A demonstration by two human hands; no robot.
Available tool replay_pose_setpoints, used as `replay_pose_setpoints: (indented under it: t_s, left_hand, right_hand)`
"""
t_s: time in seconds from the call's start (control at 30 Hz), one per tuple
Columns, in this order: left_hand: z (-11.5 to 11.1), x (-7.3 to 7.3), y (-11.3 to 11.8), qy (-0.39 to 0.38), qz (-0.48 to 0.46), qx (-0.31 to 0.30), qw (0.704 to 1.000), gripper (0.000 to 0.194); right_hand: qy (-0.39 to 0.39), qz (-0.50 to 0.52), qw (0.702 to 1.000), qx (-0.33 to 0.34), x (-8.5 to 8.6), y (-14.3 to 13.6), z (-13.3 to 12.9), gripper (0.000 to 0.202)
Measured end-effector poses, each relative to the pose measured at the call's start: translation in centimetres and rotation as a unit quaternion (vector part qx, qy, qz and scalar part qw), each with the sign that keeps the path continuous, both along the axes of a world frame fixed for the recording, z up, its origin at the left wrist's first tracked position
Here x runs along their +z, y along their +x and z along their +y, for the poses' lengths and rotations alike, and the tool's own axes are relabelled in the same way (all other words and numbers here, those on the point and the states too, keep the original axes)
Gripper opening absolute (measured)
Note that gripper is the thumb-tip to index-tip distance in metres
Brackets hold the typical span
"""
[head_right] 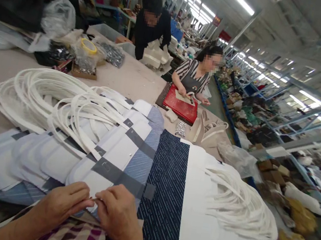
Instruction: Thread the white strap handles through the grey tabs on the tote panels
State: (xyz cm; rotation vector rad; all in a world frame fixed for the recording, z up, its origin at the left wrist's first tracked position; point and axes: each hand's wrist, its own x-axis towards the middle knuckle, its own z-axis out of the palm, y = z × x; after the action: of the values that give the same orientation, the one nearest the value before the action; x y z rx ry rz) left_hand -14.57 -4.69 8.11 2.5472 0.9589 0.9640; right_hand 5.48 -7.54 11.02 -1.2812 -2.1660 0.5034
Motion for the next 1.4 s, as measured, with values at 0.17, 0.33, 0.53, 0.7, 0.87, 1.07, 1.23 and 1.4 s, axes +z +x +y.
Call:
replay_pose_setpoints:
  t_s: [0.17, 0.33, 0.53, 0.7, 0.87, 1.07, 1.23, 1.4]
  left_hand:
    - [0.3, -0.7, -1.1, -0.019, -0.039, 0.018, 0.999, 0.028]
    - [1.2, -1.3, -1.6, -0.047, -0.060, -0.005, 0.997, 0.031]
    - [3.4, -2.4, -2.1, -0.004, -0.063, -0.004, 0.998, 0.030]
    - [5.0, -3.9, -2.9, -0.019, -0.068, 0.005, 0.997, 0.027]
    - [4.4, -3.4, -2.9, -0.095, -0.106, -0.019, 0.990, 0.020]
    - [5.1, -5.9, -3.2, -0.314, -0.103, 0.061, 0.942, 0.023]
    - [6.2, -7.9, -4.0, -0.371, -0.092, 0.099, 0.919, 0.024]
    - [6.4, -7.7, -4.2, -0.385, -0.083, 0.106, 0.913, 0.025]
  right_hand:
    - [0.039, -0.001, 0.999, -0.005, -1.8, -1.6, 0.5, 0.013]
    - [0.026, 0.090, 0.993, -0.077, -2.9, -3.8, 1.5, 0.017]
    - [-0.222, 0.277, 0.907, -0.228, -3.7, -6.0, 3.9, 0.012]
    - [-0.217, 0.260, 0.906, -0.254, -4.5, -7.6, 5.7, 0.013]
    - [-0.209, 0.284, 0.868, -0.351, -7.5, -4.1, 9.0, 0.015]
    - [-0.273, 0.345, 0.815, -0.376, -11.5, 2.2, 13.2, 0.032]
    - [-0.274, 0.307, 0.833, -0.370, -12.7, 2.8, 14.6, 0.031]
    - [-0.279, 0.260, 0.856, -0.349, -13.2, 3.2, 15.1, 0.026]
